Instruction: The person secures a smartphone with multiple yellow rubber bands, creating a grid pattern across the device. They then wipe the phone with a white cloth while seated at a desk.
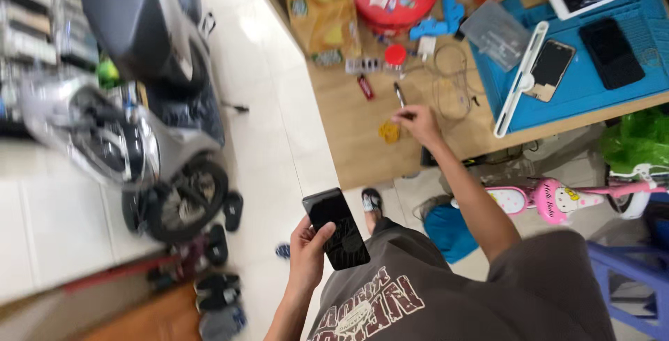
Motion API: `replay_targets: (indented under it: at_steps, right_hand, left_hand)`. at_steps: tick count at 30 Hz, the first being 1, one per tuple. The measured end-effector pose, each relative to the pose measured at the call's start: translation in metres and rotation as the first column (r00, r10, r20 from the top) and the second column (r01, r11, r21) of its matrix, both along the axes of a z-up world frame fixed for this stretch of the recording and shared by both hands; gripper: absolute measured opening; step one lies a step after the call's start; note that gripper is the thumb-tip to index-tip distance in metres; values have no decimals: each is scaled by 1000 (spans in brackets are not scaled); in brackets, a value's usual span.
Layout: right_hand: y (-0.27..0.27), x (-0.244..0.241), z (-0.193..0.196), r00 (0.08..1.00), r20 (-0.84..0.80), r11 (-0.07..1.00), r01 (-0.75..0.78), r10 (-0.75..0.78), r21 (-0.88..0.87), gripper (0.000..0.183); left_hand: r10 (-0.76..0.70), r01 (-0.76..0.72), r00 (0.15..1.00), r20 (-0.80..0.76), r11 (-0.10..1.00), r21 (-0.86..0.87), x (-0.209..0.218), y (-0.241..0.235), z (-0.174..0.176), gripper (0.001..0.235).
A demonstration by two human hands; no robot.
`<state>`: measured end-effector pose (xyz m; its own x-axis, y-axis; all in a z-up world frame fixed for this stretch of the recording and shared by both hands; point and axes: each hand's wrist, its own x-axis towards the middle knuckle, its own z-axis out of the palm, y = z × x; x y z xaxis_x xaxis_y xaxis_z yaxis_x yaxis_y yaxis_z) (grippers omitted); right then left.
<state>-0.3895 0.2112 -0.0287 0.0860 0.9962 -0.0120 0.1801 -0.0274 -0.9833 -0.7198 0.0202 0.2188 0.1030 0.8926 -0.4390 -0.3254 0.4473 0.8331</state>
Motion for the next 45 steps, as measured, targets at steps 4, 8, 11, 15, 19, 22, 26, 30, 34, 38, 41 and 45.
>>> replay_targets:
  at_steps: [4,8,11,15,19,22,26,30,34,38,41,45]
  right_hand:
    - [4,-9,17,979,-137,986,143,-153,-81,21]
    - [4,-15,61,819,-498,958,233,-285,-165,31]
    - [-1,-20,101,595,-721,933,178,-355,-312,37]
    - [-15,-45,157,499,-796,939,201,-344,-280,39]
    - [-24,-77,207,649,-651,916,335,-394,-221,33]
    - [-30,-85,229,850,-423,948,300,-314,-101,20]
    - [-40,-88,207,917,17,907,396,-398,-142,7]
    - [-31,-106,132,743,513,842,535,-430,-68,17]
    - [-29,-131,61,560,703,818,573,-440,56,16]
    - [-24,-130,29,481,780,752,659,-400,-20,14]
    - [-21,-133,22,454,854,736,664,-255,-133,16]
    - [-20,-130,28,453,876,752,632,-162,-188,18]
  left_hand:
    - [-190,199,976,-106,977,78,-7,71,18,29]
    - [-305,408,843,-442,899,158,-8,123,33,16]
    - [-333,584,681,-652,784,210,-14,162,40,21]
    - [-450,679,669,-591,694,240,-20,215,47,21]
    - [-544,748,614,-572,632,203,-23,260,47,24]
    - [-554,799,574,-603,541,263,-30,285,45,28]
    - [-679,805,588,-440,544,237,-40,301,32,23]
    - [-727,767,641,-245,602,221,-49,309,15,23]
    - [-739,769,639,-214,611,188,-56,314,7,23]
    - [-746,772,635,-201,611,174,-55,323,5,24]
    - [-750,780,625,-217,586,221,-55,333,5,24]
    - [-754,791,612,-238,573,215,-49,342,3,25]
